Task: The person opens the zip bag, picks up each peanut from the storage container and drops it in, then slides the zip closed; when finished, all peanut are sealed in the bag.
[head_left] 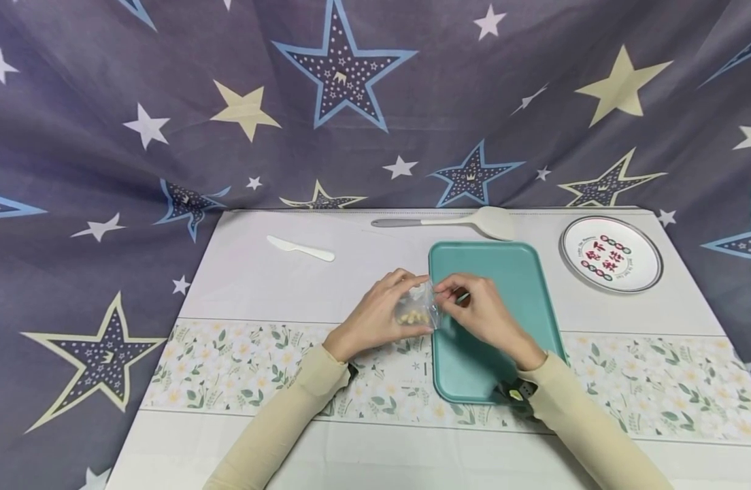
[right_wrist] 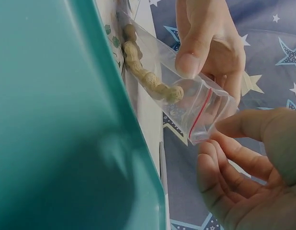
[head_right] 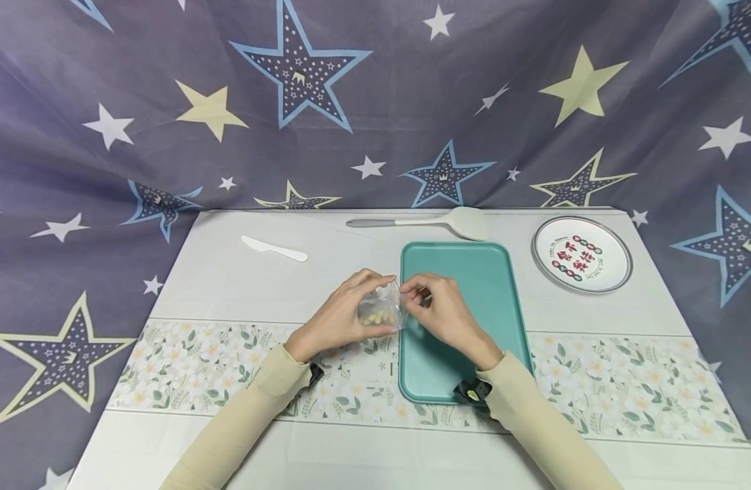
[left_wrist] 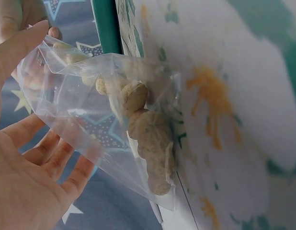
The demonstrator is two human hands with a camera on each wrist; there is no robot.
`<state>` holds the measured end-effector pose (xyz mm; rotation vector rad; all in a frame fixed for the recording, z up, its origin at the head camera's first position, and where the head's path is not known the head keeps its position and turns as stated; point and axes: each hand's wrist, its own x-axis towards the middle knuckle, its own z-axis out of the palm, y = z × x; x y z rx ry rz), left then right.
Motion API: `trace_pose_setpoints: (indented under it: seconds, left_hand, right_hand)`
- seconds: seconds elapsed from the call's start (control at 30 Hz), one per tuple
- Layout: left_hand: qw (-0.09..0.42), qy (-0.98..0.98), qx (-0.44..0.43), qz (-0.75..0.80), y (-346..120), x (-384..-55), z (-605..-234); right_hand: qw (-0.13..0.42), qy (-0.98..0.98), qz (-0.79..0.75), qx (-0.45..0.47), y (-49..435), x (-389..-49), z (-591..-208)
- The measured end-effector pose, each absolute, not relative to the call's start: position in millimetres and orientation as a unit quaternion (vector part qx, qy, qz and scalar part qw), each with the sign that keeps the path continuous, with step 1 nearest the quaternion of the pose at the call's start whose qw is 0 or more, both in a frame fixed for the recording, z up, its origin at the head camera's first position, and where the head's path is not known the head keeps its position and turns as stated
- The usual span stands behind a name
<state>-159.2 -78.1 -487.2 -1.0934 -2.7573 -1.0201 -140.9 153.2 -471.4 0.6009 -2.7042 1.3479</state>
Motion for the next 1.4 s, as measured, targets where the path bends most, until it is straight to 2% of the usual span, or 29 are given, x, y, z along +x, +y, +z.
trace_pose_setpoints:
  seconds: [0.23,0.53,0.87,1.4]
  left_hand:
    - [0.005,-0.885,-0.335,-0.322,-79.0,-159.8,-485.4]
    - [0.003,-0.881,-0.330,-0.339,-77.7,-160.4,-485.6]
    - [0.005,-0.886,-0.327,-0.328,-76.4,-161.7,-486.1]
    - [-0.058,-0.870,-0.328,-0.363,-87.5,-169.8,-478.9]
  right_hand:
    - [0.040,-0.879,0.442,0.176,159.9,-140.2,-473.5]
    - [-0.054,-0.843,0.516,0.138,162.9,-136.4,-474.8]
    - [-0.071,-0.835,0.531,0.122,158.7,-136.1,-475.3]
    - [-0.092,-0.822,0.551,0.110,150.7,-142.5,-485.3]
